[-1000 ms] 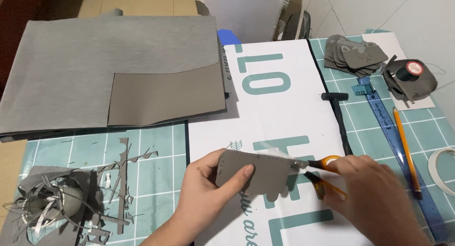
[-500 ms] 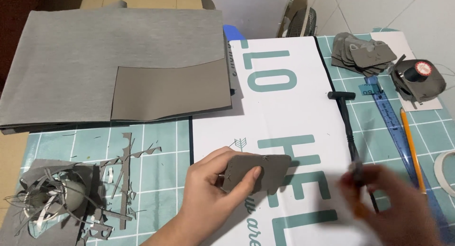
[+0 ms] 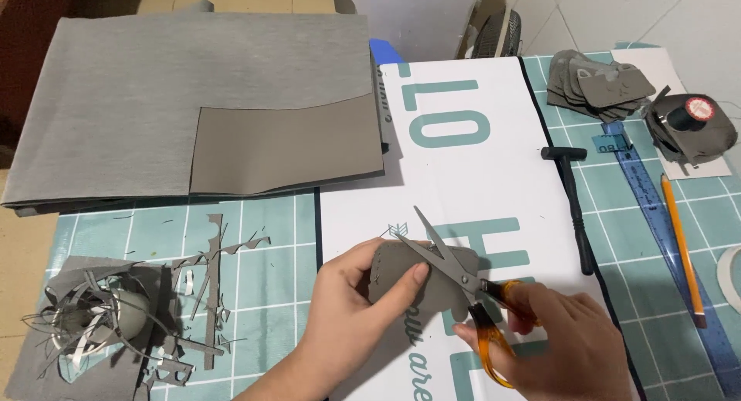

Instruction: Cutting and shaping a small piece of grey material using scissors on a workspace.

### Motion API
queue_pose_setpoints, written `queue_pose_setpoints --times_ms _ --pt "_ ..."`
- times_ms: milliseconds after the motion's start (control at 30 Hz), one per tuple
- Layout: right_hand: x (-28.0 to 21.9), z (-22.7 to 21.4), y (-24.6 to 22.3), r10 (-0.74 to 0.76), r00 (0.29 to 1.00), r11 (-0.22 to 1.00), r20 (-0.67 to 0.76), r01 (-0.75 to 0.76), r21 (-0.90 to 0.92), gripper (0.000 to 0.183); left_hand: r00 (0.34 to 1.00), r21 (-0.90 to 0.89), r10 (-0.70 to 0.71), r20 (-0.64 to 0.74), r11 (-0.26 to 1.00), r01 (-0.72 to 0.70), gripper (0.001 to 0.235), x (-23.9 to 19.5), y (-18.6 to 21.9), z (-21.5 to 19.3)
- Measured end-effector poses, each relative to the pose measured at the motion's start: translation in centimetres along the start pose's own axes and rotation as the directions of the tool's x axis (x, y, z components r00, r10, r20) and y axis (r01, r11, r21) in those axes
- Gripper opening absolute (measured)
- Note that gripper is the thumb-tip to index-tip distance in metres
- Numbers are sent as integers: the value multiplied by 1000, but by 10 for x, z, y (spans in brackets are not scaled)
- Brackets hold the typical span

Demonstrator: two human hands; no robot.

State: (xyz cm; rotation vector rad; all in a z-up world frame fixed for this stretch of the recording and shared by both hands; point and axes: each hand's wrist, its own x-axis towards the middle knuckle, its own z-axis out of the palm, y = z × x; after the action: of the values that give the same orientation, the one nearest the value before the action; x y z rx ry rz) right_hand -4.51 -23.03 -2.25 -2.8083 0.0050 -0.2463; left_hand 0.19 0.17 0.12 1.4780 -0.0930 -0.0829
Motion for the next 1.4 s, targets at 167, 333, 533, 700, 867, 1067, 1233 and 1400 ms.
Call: queue_pose_setpoints --times_ms 167,333,533,700,867,1067,1233,1400 --pt "4 2 5 -175 976 984 -129 171 -42 59 992 -91 -125 11 988 125 12 -1 -1 0" --pt "7 -3 4 -233 960 970 -153 218 -106 40 987 -122 -164 -2 979 162 13 -1 -2 -1" --pt "8 -4 7 -252 954 965 -162 235 -117 32 981 -195 -196 0 962 193 14 0 -1 -1" --pt "7 -4 6 -265 948 961 -174 246 -126 31 983 -221 -185 4 958 181 14 -1 -1 -1" --pt "7 -3 6 -329 911 941 -247 295 -167 22 962 -255 -272 -10 931 261 14 0 -1 -2" --pt "4 3 24 -274 944 940 -181 224 -256 29 967 -277 -253 14 929 247 14 0 -7 -2" --pt "32 -31 -2 215 968 955 127 -180 -237 34 965 -243 -262 12 935 257 17 1 -2 0" --pt "41 -29 22 462 867 839 184 -361 -406 64 982 -148 -191 -7 971 188 26 2 -2 -1"
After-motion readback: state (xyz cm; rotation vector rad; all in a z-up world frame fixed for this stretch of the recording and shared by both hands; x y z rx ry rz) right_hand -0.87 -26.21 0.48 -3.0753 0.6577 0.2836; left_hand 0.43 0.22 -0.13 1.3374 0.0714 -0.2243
